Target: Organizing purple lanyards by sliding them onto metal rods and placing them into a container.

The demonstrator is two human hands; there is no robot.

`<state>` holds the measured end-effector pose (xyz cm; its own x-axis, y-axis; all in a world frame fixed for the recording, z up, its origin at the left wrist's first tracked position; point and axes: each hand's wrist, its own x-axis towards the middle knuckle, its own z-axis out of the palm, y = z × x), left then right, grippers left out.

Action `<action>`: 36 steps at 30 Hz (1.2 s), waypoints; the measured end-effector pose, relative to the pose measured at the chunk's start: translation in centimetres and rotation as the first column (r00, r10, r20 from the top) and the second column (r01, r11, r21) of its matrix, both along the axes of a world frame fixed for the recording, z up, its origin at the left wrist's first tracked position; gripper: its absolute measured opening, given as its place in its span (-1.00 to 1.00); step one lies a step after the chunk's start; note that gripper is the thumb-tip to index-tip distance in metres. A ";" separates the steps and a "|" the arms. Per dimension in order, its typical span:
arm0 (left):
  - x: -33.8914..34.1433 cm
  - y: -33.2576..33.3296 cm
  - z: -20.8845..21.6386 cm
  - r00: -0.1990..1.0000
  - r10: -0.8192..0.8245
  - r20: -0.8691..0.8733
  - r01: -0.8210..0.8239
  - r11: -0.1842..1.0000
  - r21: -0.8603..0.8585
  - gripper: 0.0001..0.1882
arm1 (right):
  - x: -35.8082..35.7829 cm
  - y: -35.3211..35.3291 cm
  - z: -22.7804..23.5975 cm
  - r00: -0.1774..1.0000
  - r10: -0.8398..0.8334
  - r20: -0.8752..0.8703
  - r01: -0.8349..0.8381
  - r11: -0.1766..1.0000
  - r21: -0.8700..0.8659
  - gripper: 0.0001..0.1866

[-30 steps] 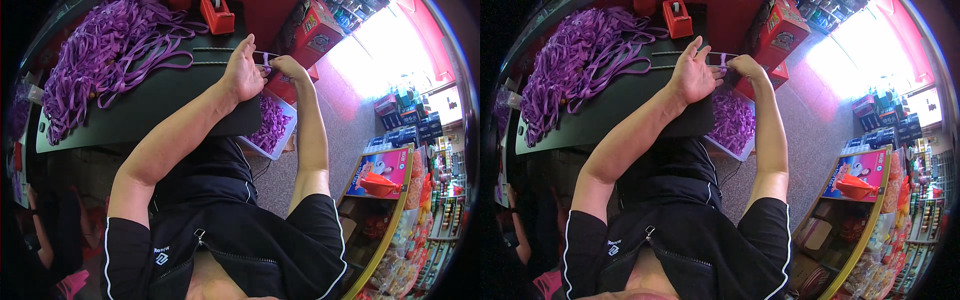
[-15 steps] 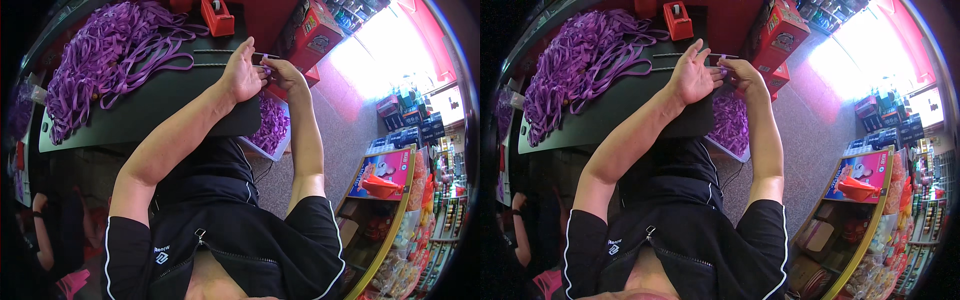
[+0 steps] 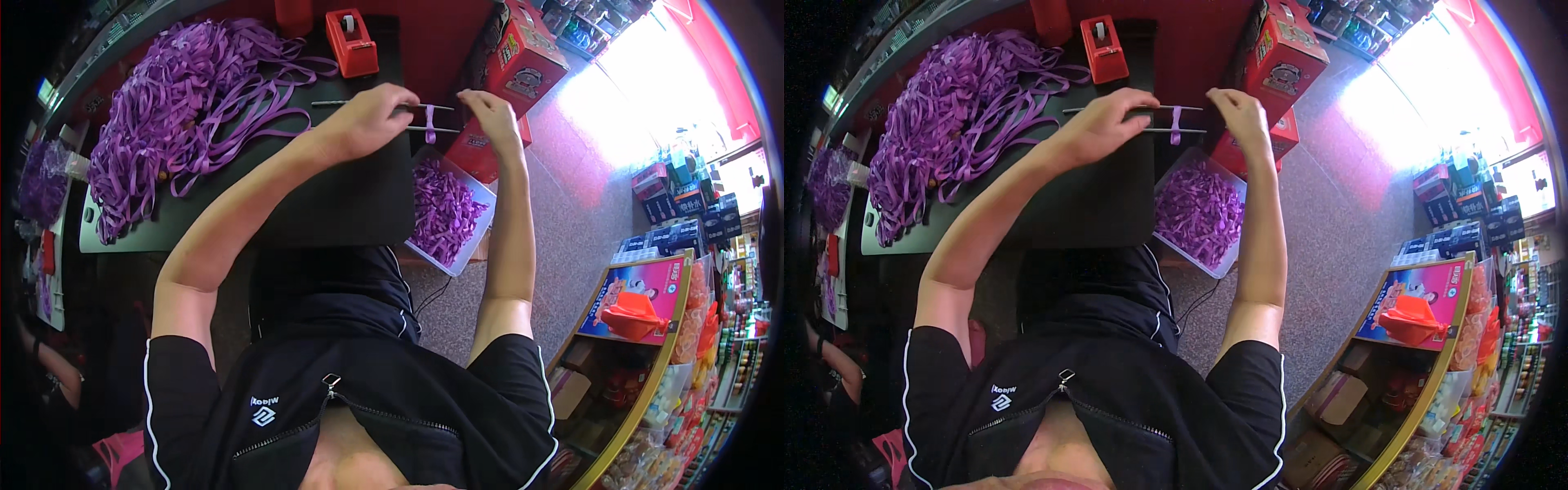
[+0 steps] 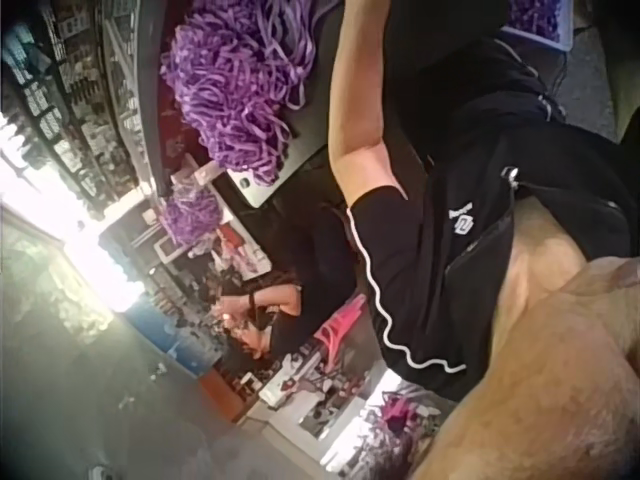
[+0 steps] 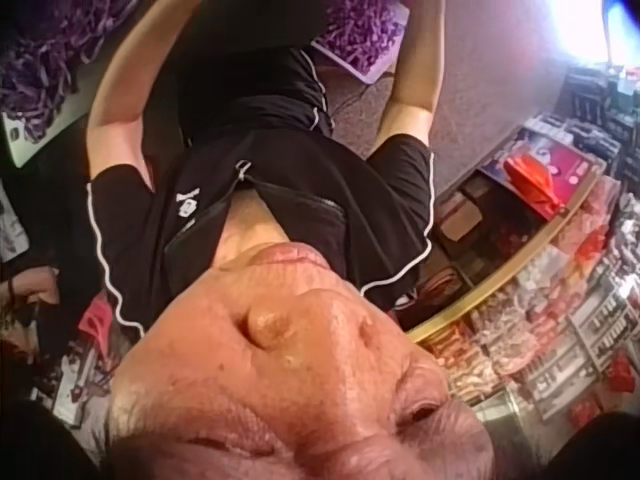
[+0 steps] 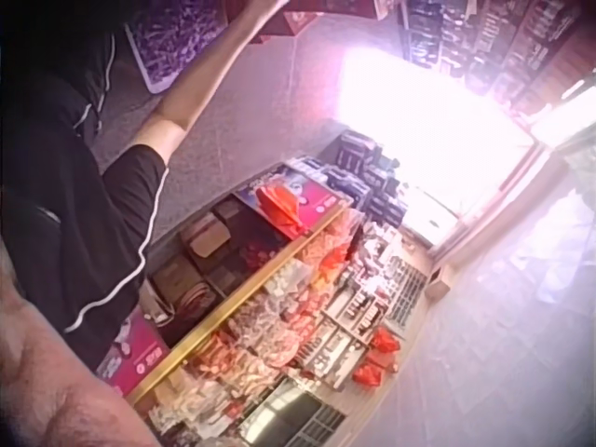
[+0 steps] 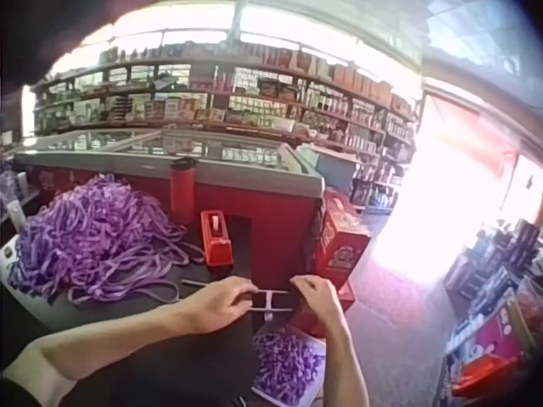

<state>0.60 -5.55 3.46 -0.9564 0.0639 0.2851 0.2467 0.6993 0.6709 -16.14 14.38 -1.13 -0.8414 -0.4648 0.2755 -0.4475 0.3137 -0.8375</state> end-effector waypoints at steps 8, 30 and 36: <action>-2.3 -1.6 -3.0 0.965 -0.139 -0.223 0.054 0.935 -0.351 -0.82 | 0.0 -4.0 0.1 0.771 0.320 0.550 -0.283 0.947 -0.155 -0.80; -3.0 -2.4 -5.0 0.940 -0.081 -0.332 0.079 0.997 -0.019 -0.88 | 3.6 -1.4 -0.7 0.748 0.067 0.660 -0.169 0.981 0.092 -0.72; -2.9 -2.7 -4.8 0.948 -0.094 -0.306 0.086 0.996 -0.038 -0.87 | 2.1 -1.7 -1.2 0.705 0.131 0.697 -0.244 0.968 0.065 -0.84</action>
